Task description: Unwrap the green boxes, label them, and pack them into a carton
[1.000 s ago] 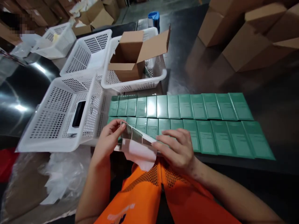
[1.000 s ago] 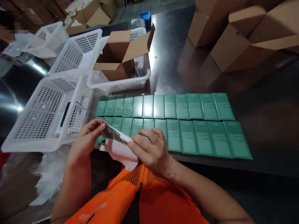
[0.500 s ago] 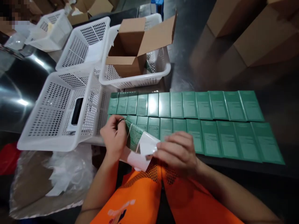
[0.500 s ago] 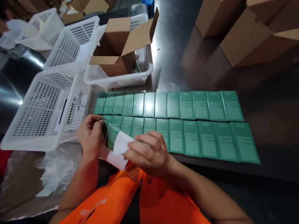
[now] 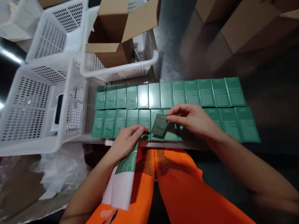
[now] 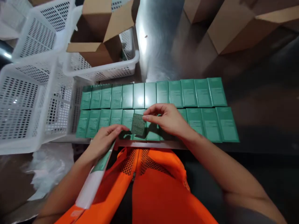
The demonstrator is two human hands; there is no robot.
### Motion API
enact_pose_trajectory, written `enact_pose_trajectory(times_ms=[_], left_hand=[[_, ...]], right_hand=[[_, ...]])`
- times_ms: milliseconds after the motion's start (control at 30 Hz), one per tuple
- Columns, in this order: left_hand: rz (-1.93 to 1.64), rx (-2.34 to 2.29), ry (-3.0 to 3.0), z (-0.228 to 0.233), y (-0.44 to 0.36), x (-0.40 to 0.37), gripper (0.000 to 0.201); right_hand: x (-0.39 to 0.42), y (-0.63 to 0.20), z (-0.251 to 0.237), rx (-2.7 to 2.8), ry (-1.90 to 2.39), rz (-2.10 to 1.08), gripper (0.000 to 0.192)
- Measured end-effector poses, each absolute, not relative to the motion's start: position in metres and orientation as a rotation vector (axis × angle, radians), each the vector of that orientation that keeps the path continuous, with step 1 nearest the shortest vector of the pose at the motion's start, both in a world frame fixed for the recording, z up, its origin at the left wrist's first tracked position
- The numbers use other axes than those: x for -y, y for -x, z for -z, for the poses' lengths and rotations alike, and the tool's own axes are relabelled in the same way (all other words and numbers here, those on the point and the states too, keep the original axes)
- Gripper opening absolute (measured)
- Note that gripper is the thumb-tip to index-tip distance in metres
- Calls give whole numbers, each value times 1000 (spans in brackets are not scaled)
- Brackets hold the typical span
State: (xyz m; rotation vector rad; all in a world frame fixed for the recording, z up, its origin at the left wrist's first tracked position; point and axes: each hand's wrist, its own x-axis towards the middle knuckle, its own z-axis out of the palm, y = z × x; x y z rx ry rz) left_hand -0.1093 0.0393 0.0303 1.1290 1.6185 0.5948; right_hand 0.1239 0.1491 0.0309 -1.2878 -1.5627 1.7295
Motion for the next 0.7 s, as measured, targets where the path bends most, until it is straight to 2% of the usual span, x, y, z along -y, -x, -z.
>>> enact_pose_trajectory(times_ms=[133,233,367,533,700], left_hand=[[-366,-1539,-1202,-18,96,-32,43],[-357,-1571,-1237,-9,92,-31,41],[-313,-1642,-1285,-4,84,-33,40],[-210,-1717,-1344,-4,75,-37,41],[-157,-1726,-1360,-5,73,-41,40]], right_hand=[[-152,-118,-19,1470,1297,-1886,44],[-149,-117,-9,1502,1273,-1881,35],[-143,-114,7,1664,1323,-1628,22],[-135,-110,17,1801,1343,-1362,34],[-133,-109,16,1844,1398,-1298,34]])
